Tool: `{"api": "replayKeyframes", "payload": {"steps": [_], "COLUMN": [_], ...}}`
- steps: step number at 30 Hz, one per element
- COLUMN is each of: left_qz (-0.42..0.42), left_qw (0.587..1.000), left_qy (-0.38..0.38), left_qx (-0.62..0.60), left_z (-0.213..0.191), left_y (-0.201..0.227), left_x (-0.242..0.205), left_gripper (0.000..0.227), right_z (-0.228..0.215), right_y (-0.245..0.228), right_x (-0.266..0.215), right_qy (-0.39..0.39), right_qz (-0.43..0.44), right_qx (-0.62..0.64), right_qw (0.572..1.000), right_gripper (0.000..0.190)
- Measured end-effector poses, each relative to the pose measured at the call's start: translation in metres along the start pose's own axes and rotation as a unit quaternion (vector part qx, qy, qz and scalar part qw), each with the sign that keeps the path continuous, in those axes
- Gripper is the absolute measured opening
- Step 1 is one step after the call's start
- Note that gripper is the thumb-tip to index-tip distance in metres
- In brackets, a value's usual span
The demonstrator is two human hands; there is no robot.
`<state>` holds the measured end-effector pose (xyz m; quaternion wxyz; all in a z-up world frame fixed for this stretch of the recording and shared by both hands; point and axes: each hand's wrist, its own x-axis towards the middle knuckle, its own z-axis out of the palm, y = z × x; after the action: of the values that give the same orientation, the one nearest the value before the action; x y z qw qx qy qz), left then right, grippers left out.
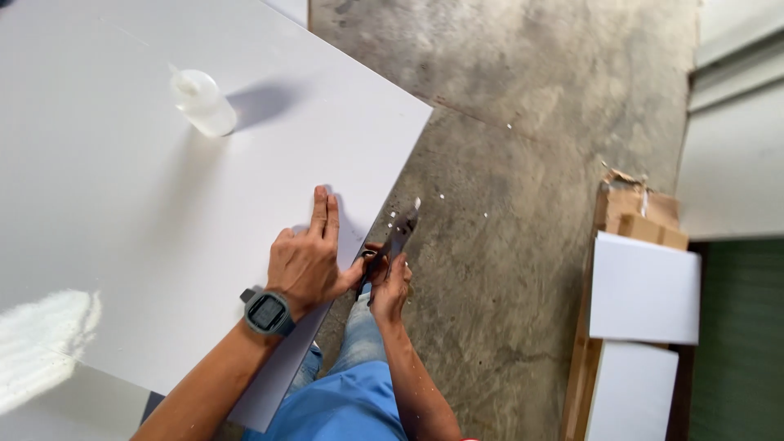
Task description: Trim and glue the edges of white laminate panels using a utility knife, pliers, and glue.
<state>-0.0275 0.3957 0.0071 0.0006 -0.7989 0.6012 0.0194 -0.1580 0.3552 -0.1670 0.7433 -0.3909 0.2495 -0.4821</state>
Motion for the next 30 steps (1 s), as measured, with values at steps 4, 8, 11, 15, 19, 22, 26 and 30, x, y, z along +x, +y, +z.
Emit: {"api": "replayKeyframes", "payload": {"steps": [4, 8, 11, 15, 19, 22, 26, 30], "left_qz": [0.021, 0.039, 0.034, 0.026, 0.042, 0.084, 0.107, 0.111], "left_qw": [0.999, 0.994, 0.995, 0.997, 0.996, 0.996, 0.993, 0.990], "left_qy": [0.036, 0.099, 0.090, 0.078, 0.075, 0.037, 0.053, 0.079], "left_qx": [0.030, 0.025, 0.017, 0.009, 0.001, -0.007, 0.017, 0.027], "left_z": [0.018, 0.038, 0.032, 0.030, 0.023, 0.008, 0.010, 0.025], "left_y": [-0.007, -0.013, -0.013, -0.009, -0.018, -0.023, -0.030, -0.031], "left_x": [-0.005, -0.004, -0.006, -0.012, -0.014, -0.023, -0.024, -0.021], "left_gripper": [0.102, 0.107, 0.107, 0.110, 0.110, 0.121, 0.120, 0.115], "right_z": [-0.012, 0.015, 0.004, 0.001, 0.029, 0.034, 0.020, 0.010], "right_y": [0.033, 0.013, 0.053, 0.055, 0.030, 0.028, 0.067, 0.075], "right_x": [-0.006, -0.013, -0.012, -0.033, -0.044, -0.054, -0.055, -0.054], "right_qy": [0.018, 0.071, 0.133, 0.091, 0.094, 0.125, 0.106, 0.087], "right_qz": [-0.054, -0.061, -0.075, -0.059, -0.036, -0.042, -0.073, -0.096], "right_qx": [-0.065, -0.047, -0.073, -0.132, -0.023, 0.033, -0.051, -0.174], "right_qw": [0.996, 0.995, 0.986, 0.985, 0.995, 0.991, 0.990, 0.976], "right_gripper": [0.066, 0.063, 0.064, 0.064, 0.061, 0.063, 0.067, 0.066]}}
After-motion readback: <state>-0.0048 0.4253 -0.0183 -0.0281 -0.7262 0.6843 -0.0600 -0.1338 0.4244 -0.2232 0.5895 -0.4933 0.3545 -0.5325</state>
